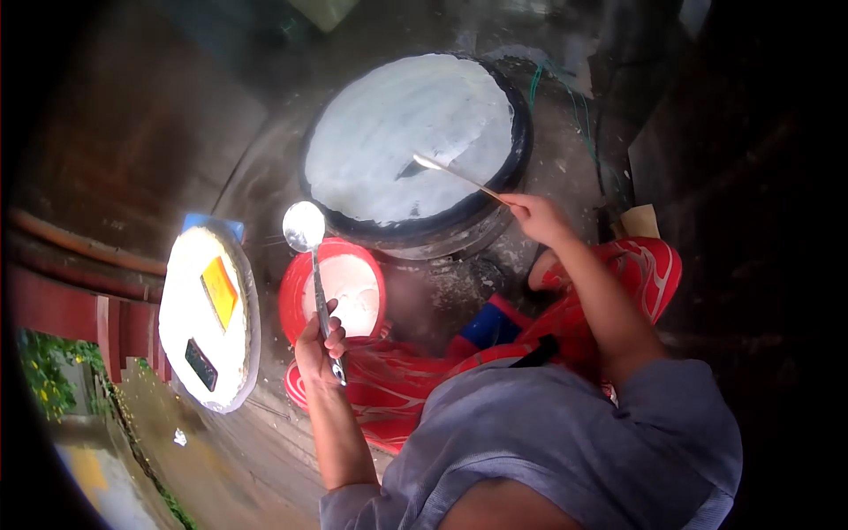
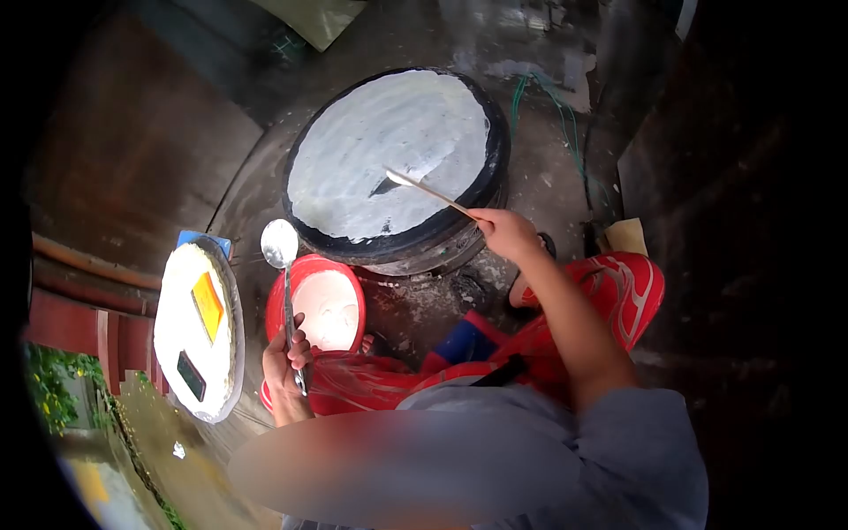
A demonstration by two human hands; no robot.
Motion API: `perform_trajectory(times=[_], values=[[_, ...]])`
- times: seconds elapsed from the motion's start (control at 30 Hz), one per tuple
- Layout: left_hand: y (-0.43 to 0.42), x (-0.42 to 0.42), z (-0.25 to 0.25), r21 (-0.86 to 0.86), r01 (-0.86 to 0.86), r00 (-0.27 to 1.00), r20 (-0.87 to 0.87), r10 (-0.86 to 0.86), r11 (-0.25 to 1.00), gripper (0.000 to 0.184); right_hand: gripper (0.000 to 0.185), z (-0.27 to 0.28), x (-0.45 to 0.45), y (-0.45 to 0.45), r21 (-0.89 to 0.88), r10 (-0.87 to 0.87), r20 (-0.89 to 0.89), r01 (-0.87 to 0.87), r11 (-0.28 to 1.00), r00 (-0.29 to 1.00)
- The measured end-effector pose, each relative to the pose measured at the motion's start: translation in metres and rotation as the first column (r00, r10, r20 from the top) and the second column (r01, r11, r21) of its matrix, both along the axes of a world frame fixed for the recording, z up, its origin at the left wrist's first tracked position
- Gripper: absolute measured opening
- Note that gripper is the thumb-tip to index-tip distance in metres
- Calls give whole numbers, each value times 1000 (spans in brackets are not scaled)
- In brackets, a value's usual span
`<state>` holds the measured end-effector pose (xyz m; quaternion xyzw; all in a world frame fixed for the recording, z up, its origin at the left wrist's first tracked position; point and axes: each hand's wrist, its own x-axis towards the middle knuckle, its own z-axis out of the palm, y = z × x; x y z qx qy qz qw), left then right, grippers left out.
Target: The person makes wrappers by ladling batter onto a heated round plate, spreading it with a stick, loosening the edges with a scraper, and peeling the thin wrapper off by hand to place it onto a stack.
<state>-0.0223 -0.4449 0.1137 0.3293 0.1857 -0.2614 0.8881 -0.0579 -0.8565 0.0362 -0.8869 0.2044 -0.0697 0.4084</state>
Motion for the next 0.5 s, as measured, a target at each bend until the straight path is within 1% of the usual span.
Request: perform_trajectory(times=[0.03, 0.07, 0.1, 0.17, 0.23, 0.27, 0.3, 0.37, 0.4, 0.43, 0.47, 0.5], values=[[-2, -5, 5, -3, -4, 1000, 3, 4, 1000, 35, 26, -1, -7, -12, 69, 31, -19, -30, 997, 999], [-4, -10, 9, 40, 17, 999, 28, -18, 999, 35, 27, -41, -9, -34, 85, 37, 185, -54, 995, 982], [-3, -14, 9, 86, 38, 998, 49, -42, 996, 35, 28, -56, -13, -43, 118, -121, 106, 109, 987, 987], [-3, -18, 7, 101, 35, 999, 35, -39, 994, 34, 28, -78, -13, -35, 269, -210, 116, 173, 948, 971], [-11, -19, 9, 90, 65, 997, 40, -69, 994, 34, 28, -62, -8, 10, 231, -138, 112, 109, 967, 984], [-19, -18, 12, 129, 89, 995, 35, -95, 988, 34, 29, -41, 1, 43, 87, -22, 110, 12, 996, 994], [-22, -18, 13, 122, 106, 993, 38, -111, 987, 34, 29, -34, 7, 49, 140, -11, 59, 2, 990, 998], [-27, -21, 17, 150, 116, 991, 50, -125, 982, 34, 30, -34, 11, 42, 391, 9, 62, -32, 920, 998], [-29, -24, 19, 151, 112, 991, 53, -121, 982, 34, 32, -37, 7, 37, 422, -71, 59, 40, 906, 996], [-31, -26, 22, 221, 115, 988, 73, -134, 968, 35, 33, -37, 3, 31, 451, -147, 55, 107, 886, 988], [-33, -29, 23, 289, 116, 985, 87, -147, 950, 36, 37, -37, -3, 27, 337, -215, 27, 193, 921, 976], [-36, -31, 22, 287, 112, 986, 83, -141, 951, 36, 37, -51, -4, 34, 335, -210, 24, 190, 923, 978]])
